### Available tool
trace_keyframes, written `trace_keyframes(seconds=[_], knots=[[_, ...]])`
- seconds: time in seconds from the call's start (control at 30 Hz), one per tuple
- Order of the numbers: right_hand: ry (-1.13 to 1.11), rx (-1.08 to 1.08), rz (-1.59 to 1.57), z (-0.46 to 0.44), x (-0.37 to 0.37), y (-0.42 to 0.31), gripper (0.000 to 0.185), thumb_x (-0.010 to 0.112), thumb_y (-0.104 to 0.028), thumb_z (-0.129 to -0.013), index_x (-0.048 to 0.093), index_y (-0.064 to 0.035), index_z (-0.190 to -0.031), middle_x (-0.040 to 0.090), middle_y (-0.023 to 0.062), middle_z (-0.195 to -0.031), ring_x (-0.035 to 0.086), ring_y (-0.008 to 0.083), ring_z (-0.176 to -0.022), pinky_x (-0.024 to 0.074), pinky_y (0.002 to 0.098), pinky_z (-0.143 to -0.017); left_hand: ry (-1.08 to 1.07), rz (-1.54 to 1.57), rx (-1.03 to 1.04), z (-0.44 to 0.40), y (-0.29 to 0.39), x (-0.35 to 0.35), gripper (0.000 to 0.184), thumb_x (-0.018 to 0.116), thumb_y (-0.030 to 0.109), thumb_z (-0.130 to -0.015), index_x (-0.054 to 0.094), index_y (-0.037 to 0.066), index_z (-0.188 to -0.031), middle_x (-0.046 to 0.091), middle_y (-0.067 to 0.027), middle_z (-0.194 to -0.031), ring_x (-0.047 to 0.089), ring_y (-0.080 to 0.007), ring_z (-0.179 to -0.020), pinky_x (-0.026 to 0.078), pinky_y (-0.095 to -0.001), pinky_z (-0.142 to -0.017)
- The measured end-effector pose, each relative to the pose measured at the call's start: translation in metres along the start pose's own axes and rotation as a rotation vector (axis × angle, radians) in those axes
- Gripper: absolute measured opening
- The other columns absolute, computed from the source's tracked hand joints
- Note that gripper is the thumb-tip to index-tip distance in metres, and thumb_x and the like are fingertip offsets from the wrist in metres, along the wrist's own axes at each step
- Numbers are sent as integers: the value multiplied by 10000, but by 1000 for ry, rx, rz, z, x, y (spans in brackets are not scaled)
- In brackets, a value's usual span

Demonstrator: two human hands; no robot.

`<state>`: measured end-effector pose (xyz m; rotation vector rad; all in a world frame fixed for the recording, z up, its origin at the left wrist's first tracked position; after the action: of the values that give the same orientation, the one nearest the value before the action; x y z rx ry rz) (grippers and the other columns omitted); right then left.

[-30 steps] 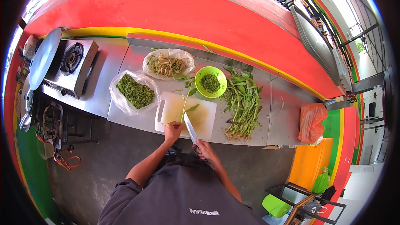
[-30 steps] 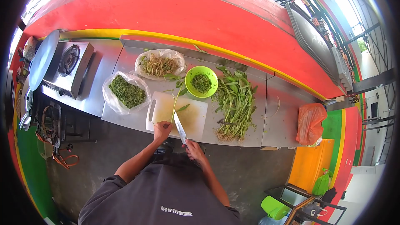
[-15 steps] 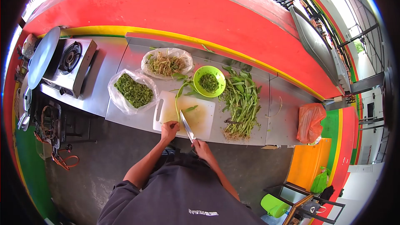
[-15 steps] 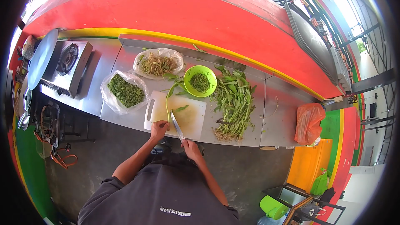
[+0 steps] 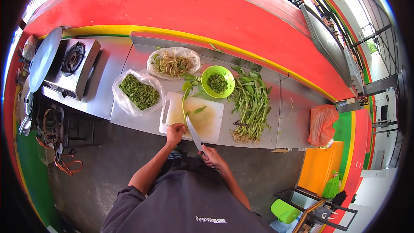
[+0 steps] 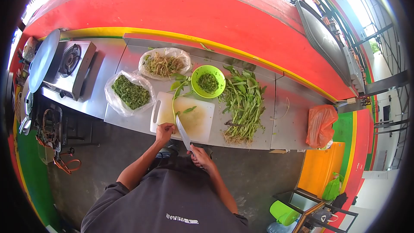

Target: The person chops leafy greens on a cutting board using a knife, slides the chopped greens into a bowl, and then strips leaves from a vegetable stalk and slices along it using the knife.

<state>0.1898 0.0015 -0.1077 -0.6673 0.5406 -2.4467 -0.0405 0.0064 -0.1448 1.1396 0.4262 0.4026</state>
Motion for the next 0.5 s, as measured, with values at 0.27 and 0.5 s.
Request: trace_keyframes(seconds=[0.27,0.5], knots=[[3,42,3,0,-1,0,479,445,-532,-1054,551,-69,-998,317,-75,-601,277,31,-421,236,224,-366,-19,-39,45,-1,2,0,130,658,50,-917,711,-67,-933,726,-101,-746,711,-155,-663,551,-298,-653],[53,48,95,-6,-8,0,495,444,-528,-1054,570,-56,-969,337,-63,-606,302,46,-428,259,239,-374,-37,-39,38,0,8,-1,150,629,74,-951,702,-55,-928,709,-81,-732,700,-137,-670,534,-291,-623]])
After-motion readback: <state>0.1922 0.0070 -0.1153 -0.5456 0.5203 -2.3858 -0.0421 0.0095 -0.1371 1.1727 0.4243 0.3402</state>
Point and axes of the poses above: each hand's wrist, its own z-axis away from the middle knuckle, its own x-axis out of the palm, y = z × x, the point moved 8 cm from there along -z, towards the middle knuckle
